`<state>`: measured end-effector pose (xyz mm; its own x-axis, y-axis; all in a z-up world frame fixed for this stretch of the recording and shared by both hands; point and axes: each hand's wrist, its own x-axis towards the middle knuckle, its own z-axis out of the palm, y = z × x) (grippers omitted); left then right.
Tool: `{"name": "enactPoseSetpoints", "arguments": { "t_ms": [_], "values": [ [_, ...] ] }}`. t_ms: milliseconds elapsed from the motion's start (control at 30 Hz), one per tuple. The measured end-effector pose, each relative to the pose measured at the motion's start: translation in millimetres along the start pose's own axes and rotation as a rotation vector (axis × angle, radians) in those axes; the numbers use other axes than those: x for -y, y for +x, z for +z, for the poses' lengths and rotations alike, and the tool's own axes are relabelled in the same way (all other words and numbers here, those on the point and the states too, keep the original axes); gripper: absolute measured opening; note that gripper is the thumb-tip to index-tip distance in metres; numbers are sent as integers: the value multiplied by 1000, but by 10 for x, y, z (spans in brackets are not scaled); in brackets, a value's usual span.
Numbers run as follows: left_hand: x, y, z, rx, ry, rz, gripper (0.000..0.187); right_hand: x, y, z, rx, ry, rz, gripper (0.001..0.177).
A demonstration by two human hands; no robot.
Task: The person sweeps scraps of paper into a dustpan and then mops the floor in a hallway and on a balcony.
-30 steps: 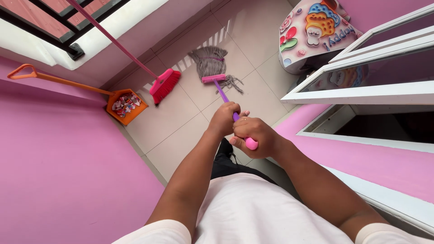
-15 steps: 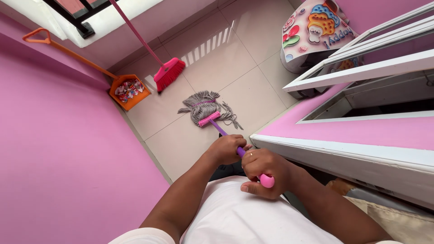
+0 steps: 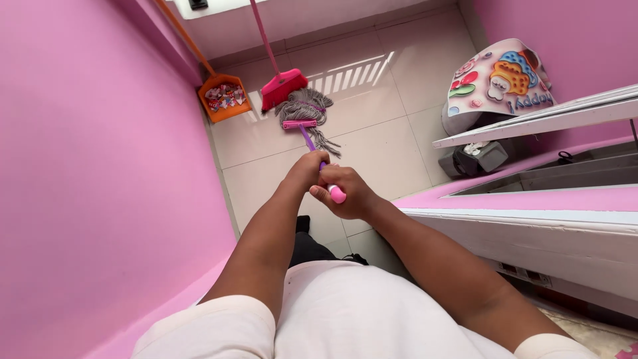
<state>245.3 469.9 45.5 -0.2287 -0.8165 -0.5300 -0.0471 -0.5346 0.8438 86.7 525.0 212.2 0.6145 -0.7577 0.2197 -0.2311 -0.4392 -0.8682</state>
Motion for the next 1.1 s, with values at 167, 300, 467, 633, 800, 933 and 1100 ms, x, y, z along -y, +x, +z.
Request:
{"name": "enactPoseSetpoints", "arguments": {
  "t_ms": [167,300,467,633,800,933,1100],
  "values": [
    [106,-538,596,-95,616,334,21,40,-517,-208,75,35,2,35],
    [245,-1057,1196,-90,416,369,17,337,-1081,-422,141,-27,-76,43],
    [614,-1664,1848,-99,759,506,24,716,-1835,-554,266,84,-72,44],
    [861,-2166,2200,-108,795,558,15,970,-2290,-530,309,182,12,42],
    [854,-2314,2112,-186,767,719,23,961,-2261,-325,258,180,-181,44],
    [857,-2107,1904,-284,762,632,25,747,-2040,-220,224,170,-245,44],
    [1063,-1959,1629,-490,657,345,12,536,-1998,84,243,46,-266,31]
  ]
}}
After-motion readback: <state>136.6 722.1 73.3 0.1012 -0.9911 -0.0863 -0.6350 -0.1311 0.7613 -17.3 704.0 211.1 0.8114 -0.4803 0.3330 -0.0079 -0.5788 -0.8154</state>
